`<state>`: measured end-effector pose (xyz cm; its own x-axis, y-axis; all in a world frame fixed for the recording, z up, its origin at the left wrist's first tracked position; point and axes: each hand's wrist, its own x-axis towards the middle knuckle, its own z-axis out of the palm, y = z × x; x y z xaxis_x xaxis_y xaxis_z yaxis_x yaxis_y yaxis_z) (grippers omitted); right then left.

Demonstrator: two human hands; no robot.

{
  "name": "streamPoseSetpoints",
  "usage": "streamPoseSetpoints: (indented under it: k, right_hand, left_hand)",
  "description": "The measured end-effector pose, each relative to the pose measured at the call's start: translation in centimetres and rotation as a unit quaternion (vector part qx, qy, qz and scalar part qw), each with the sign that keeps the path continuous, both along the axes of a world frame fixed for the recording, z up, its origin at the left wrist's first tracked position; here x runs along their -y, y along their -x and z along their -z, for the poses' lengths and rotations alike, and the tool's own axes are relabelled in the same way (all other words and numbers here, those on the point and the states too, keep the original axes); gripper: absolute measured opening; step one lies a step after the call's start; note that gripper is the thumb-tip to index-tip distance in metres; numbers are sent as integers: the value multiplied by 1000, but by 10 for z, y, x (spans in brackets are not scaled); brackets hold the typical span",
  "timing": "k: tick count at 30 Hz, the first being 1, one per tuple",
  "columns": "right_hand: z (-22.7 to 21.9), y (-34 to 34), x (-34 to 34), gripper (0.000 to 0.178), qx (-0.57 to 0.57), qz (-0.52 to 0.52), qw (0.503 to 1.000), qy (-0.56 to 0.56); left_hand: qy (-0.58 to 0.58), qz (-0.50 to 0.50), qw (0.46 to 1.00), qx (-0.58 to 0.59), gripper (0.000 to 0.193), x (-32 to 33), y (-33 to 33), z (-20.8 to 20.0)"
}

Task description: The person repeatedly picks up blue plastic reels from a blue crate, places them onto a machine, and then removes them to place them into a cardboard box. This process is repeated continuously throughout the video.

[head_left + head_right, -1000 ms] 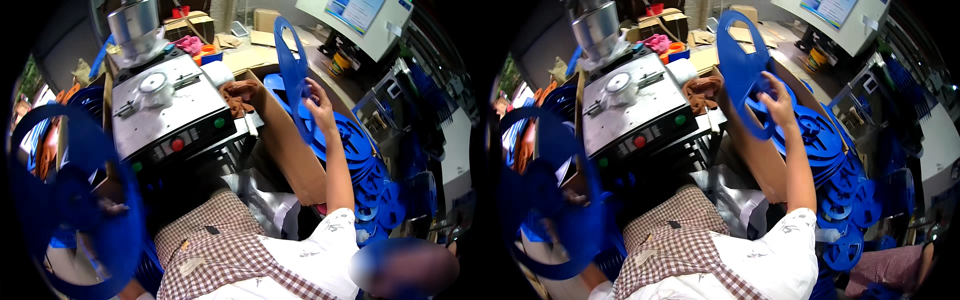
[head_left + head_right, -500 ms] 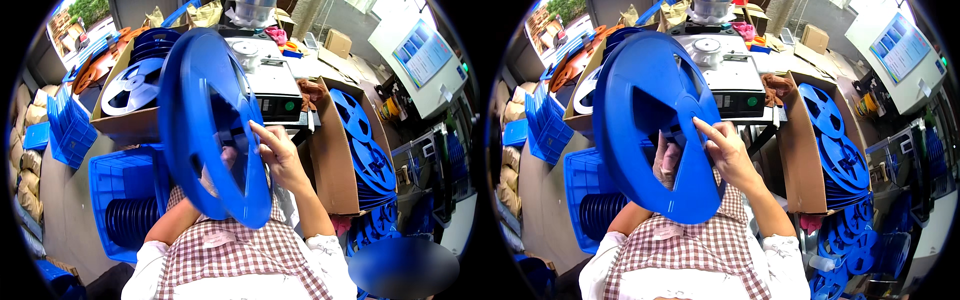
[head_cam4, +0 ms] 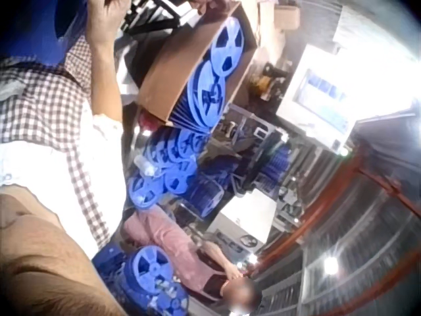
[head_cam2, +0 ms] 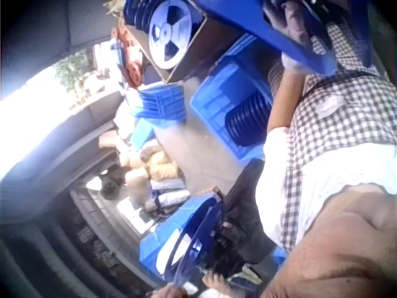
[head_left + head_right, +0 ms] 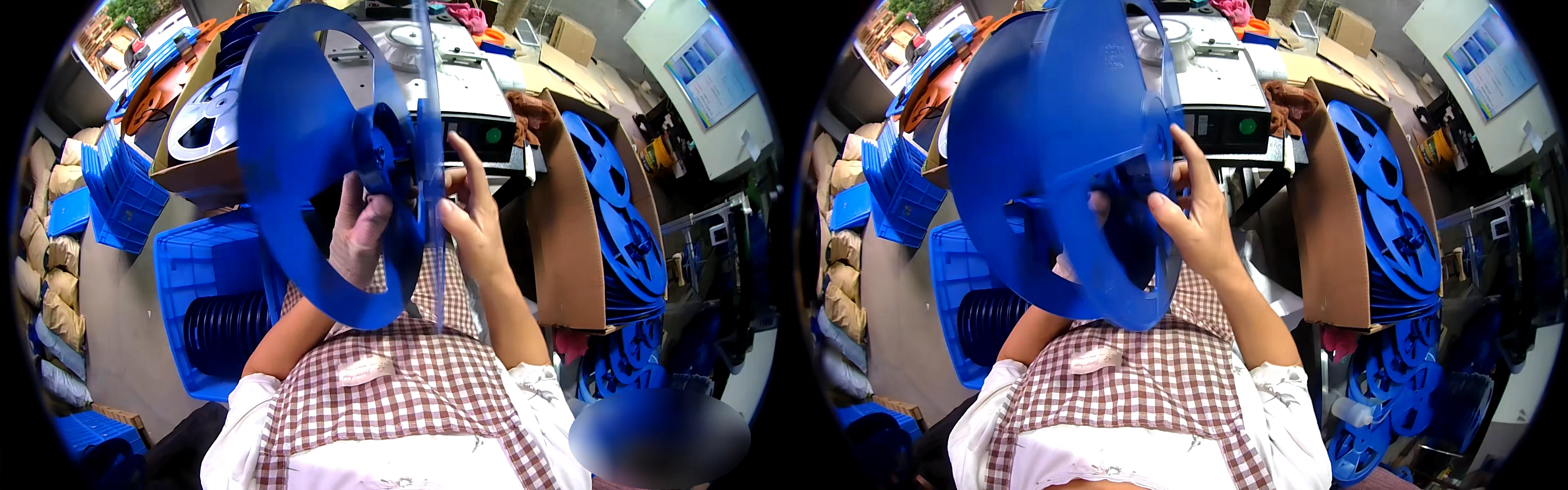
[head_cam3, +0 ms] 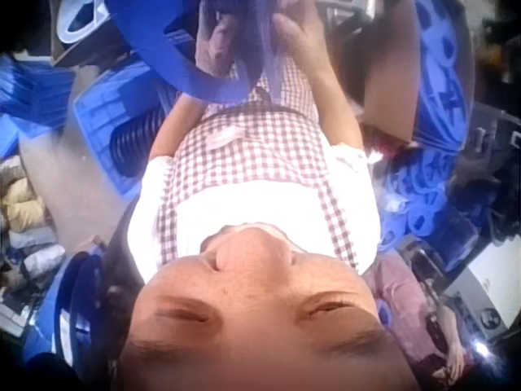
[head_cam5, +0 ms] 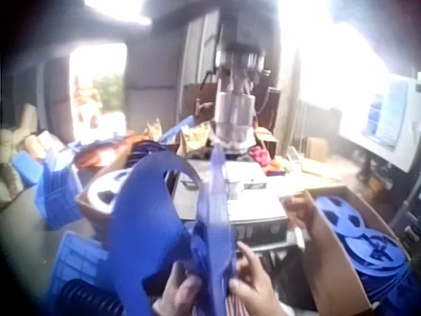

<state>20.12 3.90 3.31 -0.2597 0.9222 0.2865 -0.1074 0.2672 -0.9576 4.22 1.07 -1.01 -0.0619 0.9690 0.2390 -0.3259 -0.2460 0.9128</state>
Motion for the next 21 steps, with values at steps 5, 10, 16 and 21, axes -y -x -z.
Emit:
streamPoseSetpoints:
  k: [5, 10, 16, 21]
  right_hand:
    - [-13, -1, -10, 76, 177, 62, 976, -108]
    - [-8, 0, -15, 75, 183, 69, 973, -119]
    - [-6, -2, -19, 74, 173, 59, 978, -97]
    - [-3, -3, -19, 75, 173, 52, 980, -84]
  left_hand:
    - [63, 54, 992, 98, 79, -4, -3, -14]
    - [106, 40, 984, 136, 81, -1, -9, -21]
    - [88, 21, 987, 129, 83, 6, -22, -37]
    - [57, 17, 996, 62, 84, -13, -5, 6]
